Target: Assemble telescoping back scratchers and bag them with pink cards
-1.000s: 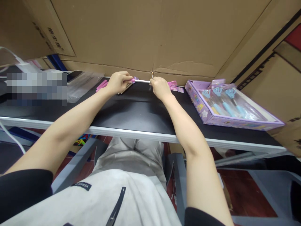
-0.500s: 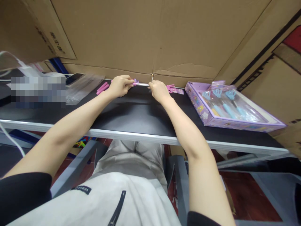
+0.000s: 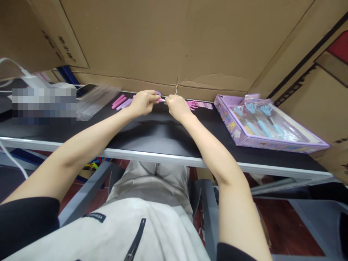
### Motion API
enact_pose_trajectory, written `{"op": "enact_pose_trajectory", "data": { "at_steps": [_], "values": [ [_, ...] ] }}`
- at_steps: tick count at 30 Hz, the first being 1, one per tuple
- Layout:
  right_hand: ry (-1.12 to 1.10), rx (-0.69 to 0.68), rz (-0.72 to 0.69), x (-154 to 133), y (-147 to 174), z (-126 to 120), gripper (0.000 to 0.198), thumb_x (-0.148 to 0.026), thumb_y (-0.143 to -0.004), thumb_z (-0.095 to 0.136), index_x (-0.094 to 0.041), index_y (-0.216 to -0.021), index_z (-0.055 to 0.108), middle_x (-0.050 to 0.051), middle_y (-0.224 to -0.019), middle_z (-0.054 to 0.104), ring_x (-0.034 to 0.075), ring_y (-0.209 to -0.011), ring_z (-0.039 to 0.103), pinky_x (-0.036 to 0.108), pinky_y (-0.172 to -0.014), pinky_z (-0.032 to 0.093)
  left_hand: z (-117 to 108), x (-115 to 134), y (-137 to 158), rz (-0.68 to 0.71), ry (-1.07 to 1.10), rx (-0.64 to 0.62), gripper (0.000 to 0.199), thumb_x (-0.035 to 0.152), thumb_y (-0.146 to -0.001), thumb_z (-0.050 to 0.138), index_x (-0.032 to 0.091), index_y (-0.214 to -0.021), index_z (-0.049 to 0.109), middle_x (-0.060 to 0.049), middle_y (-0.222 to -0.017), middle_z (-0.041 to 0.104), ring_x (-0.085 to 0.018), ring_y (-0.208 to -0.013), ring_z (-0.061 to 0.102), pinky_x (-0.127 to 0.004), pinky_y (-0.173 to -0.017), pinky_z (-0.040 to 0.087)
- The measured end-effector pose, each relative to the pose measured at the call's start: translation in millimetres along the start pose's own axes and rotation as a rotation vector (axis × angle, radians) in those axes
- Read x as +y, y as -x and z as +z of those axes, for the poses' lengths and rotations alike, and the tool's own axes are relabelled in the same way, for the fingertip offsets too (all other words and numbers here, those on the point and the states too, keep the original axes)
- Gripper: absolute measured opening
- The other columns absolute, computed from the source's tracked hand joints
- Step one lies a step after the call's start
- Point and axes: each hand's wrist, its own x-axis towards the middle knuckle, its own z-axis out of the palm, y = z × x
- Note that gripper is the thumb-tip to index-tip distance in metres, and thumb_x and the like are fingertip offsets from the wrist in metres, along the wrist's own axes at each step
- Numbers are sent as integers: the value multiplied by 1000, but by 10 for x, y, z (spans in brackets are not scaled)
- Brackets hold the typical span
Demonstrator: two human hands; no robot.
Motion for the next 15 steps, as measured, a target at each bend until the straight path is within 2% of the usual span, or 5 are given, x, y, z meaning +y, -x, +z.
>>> {"op": "enact_pose_trajectory", "data": {
  "at_steps": [10, 15],
  "values": [
    [7, -9, -2, -39, -1, -32, 35, -11, -106, 45, -11, -111, 79, 18, -99, 75, 30, -93, 66, 36, -82, 42, -7, -5, 5, 20, 6, 25, 29, 25, -101, 53, 18, -87, 78, -10, -82, 68, -27, -86, 68, -38, -77, 49],
    [-35, -20, 35, -65, -37, 51, 29, -19, -108, 52, -11, -112, 80, 18, -100, 76, 29, -92, 68, 36, -82, 43, -4, -96, -20, -24, -35, -44, 30, 28, -101, 57, 17, -92, 83, -11, -89, 72, -27, -89, 70, -37, -79, 49]
  ]
}}
